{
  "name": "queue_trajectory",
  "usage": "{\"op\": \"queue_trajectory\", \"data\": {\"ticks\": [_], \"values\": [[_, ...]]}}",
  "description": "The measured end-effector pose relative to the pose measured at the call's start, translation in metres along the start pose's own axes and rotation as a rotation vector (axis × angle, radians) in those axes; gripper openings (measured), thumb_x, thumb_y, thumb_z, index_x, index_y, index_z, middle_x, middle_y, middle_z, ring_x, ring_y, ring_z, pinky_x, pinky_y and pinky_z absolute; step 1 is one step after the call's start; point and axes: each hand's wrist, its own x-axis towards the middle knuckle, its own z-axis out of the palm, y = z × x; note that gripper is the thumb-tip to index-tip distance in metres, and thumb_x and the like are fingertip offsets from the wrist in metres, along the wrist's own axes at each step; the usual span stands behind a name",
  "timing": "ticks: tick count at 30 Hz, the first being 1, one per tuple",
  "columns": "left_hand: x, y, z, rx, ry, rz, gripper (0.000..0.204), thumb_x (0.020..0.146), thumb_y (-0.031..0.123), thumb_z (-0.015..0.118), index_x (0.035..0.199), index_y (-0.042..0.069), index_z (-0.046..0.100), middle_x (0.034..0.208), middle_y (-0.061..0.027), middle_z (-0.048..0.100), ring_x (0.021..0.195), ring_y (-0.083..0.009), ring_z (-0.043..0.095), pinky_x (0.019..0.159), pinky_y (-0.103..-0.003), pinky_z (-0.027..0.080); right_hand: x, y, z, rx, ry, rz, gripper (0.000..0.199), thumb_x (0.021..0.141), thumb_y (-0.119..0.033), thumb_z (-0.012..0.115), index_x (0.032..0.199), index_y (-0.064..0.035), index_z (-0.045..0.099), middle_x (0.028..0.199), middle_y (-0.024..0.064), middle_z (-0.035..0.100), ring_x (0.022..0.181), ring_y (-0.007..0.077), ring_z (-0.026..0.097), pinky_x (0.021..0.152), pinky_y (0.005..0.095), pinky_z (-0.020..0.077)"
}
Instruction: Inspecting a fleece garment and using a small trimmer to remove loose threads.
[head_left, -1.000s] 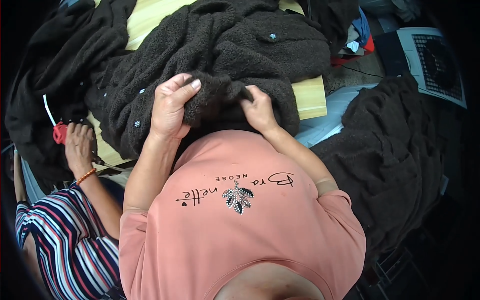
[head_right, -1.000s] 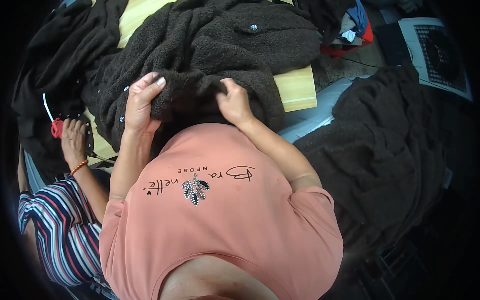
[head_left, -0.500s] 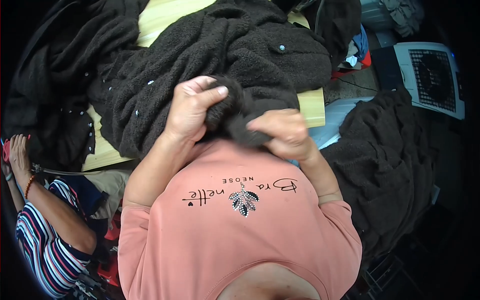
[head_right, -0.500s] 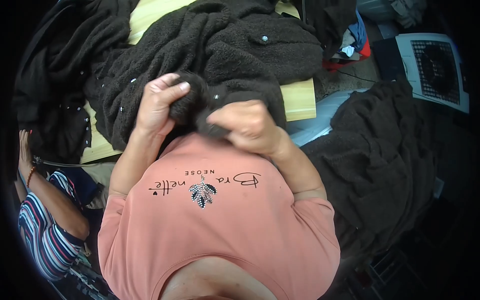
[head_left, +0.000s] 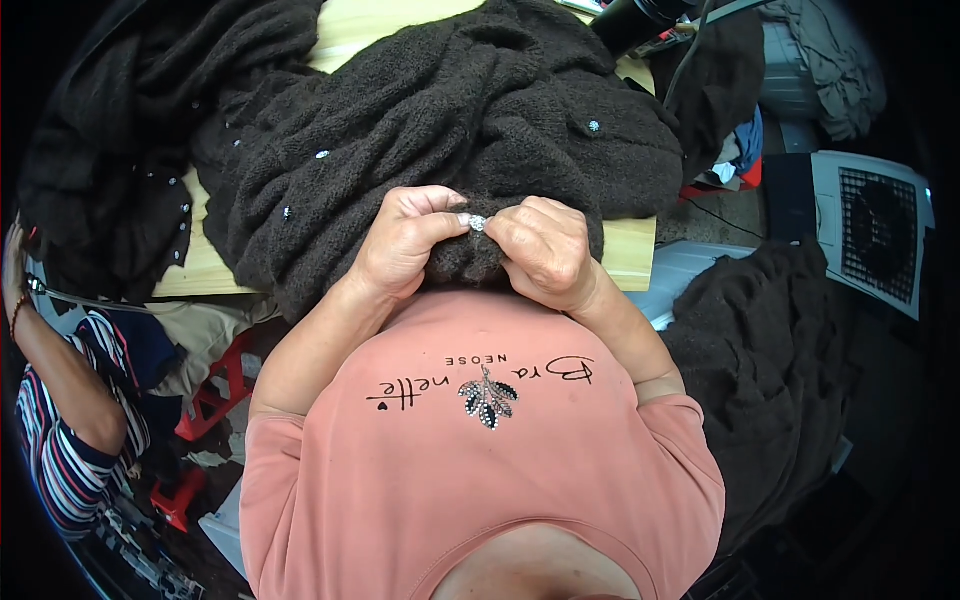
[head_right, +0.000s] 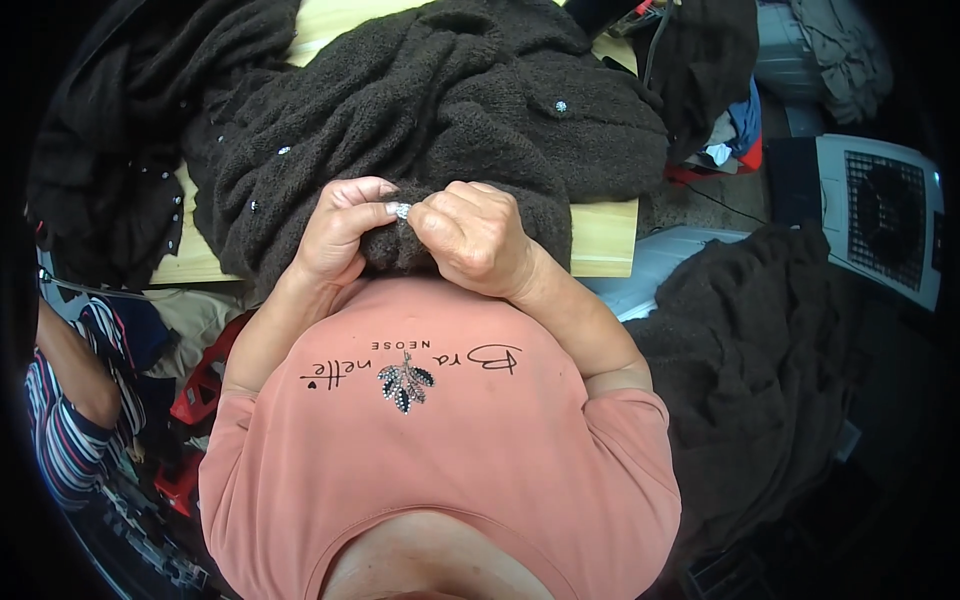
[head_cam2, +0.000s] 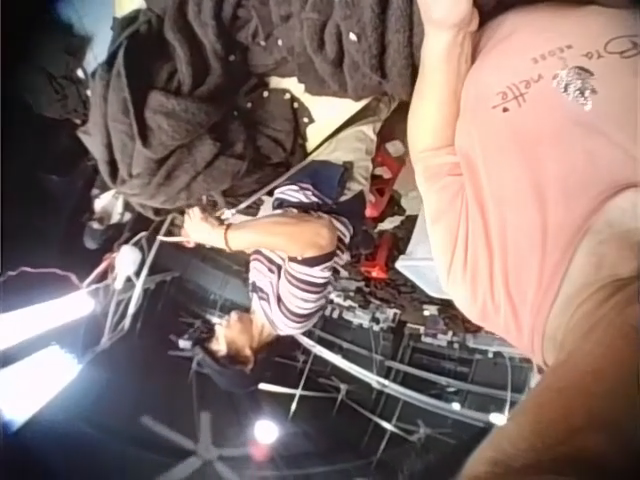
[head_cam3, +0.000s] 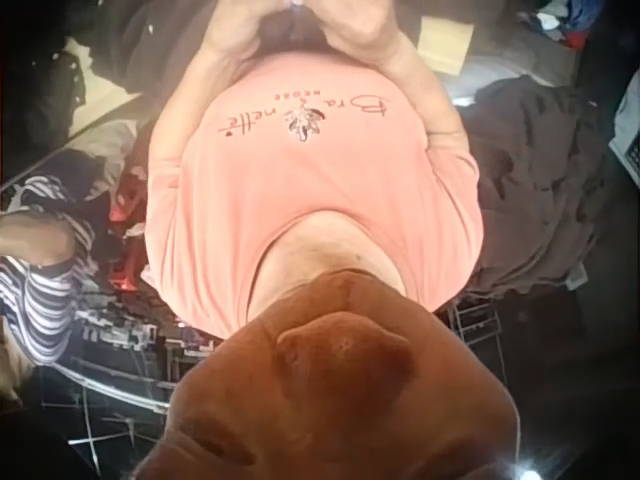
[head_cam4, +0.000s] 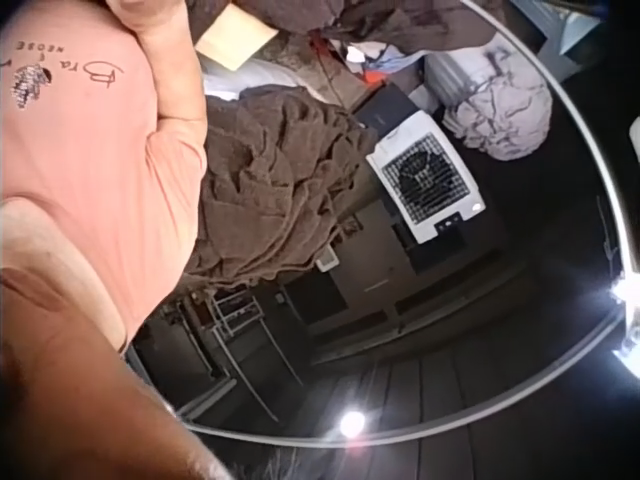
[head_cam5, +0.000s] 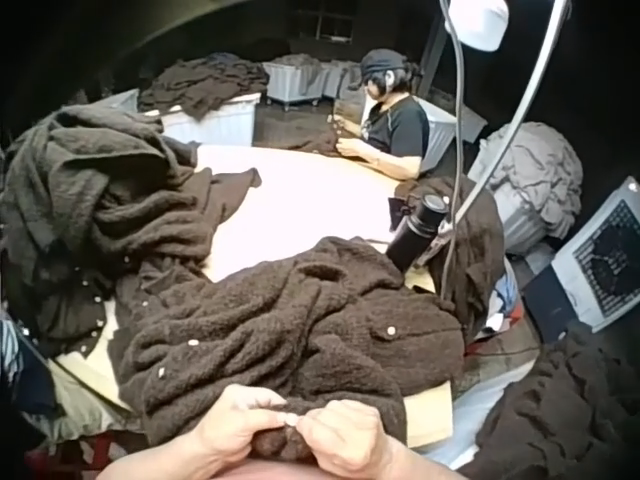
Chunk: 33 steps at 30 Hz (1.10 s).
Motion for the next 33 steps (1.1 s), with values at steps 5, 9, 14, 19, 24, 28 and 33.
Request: {"op": "queue_trajectory", "data": {"ticks": [5, 9, 14, 19, 24, 28, 33], "values": [[0.001, 0.001, 0.004, -0.066, 0.028, 0.01, 0.007, 0.079, 0.001, 0.056, 0.079, -0.002, 0.063, 0.074, -0.0031, 0.062, 0.065, -0.0057, 0.055, 0.061, -0.019, 0.044, -0.003, 0.007, 0.001, 0.004, -0.023, -0.042, 0.037, 0.044, 0.008, 0.058, 0.081, 0.0033, 0.055, 0.064, 0.0092, 0.055, 0.049, 0.021, 0.052, 0.043, 0.0299, 0.0397], [0.0, 0.003, 0.007, 0.017, 0.032, 0.052, 0.009, 0.081, 0.003, 0.057, 0.08, -0.002, 0.064, 0.074, -0.003, 0.063, 0.065, -0.0053, 0.055, 0.06, -0.019, 0.044, -0.005, 0.008, 0.002, -0.013, 0.02, -0.036, 0.039, 0.043, 0.007, 0.058, 0.082, 0.0033, 0.055, 0.064, 0.0094, 0.055, 0.049, 0.021, 0.051, 0.043, 0.03, 0.0392], [0.0, -0.001, 0.005, 0.015, 0.032, 0.061, 0.009, 0.081, 0.003, 0.058, 0.082, -0.003, 0.064, 0.075, -0.0028, 0.063, 0.066, -0.0048, 0.054, 0.061, -0.018, 0.044, -0.006, 0.01, 0.002, -0.009, 0.05, -0.07, 0.038, 0.044, 0.006, 0.058, 0.082, 0.0033, 0.055, 0.063, 0.0091, 0.054, 0.048, 0.0206, 0.051, 0.043, 0.0301, 0.0389], [-0.004, 0.004, 0.011, 0.173, 0.038, 0.097, 0.008, 0.08, 0.001, 0.059, 0.084, -0.004, 0.064, 0.077, -0.0032, 0.063, 0.068, -0.0044, 0.054, 0.062, -0.018, 0.044, -0.006, 0.007, 0.002, -0.069, -0.012, -0.031, 0.035, 0.046, 0.007, 0.058, 0.08, 0.0021, 0.056, 0.065, 0.0087, 0.055, 0.051, 0.0204, 0.052, 0.044, 0.0297, 0.0403], [-0.004, -0.003, 0.007, 0.28, 0.135, 0.248, 0.011, 0.077, -0.003, 0.062, 0.087, -0.003, 0.065, 0.08, -0.0038, 0.064, 0.072, -0.0059, 0.056, 0.066, -0.019, 0.047, 0.005, 0.007, 0.004, 0.091, 0.02, 0.176, 0.029, 0.054, 0.013, 0.052, 0.081, 0.0007, 0.055, 0.083, 0.0132, 0.059, 0.075, 0.0272, 0.06, 0.062, 0.0316, 0.0493], [-0.009, -0.001, 0.009, 0.357, 0.166, 0.315, 0.013, 0.075, -0.004, 0.063, 0.087, -0.003, 0.065, 0.08, -0.004, 0.065, 0.072, -0.0064, 0.057, 0.065, -0.019, 0.047, 0.003, 0.016, 0.007, 0.449, -0.095, 0.294, 0.026, 0.059, 0.013, 0.048, 0.082, 0.0025, 0.054, 0.086, 0.0152, 0.06, 0.077, 0.0274, 0.061, 0.069, 0.0309, 0.0484], [-0.011, 0.0, 0.007, 0.504, 0.171, 0.353, 0.012, 0.072, -0.006, 0.063, 0.083, -0.002, 0.066, 0.078, -0.0051, 0.066, 0.071, -0.0069, 0.058, 0.065, -0.021, 0.047, 0.002, 0.019, 0.004, 0.521, -0.228, 0.5, 0.028, 0.06, 0.011, 0.047, 0.086, 0.0022, 0.055, 0.083, 0.0132, 0.06, 0.076, 0.0241, 0.062, 0.067, 0.0294, 0.0477]]}}
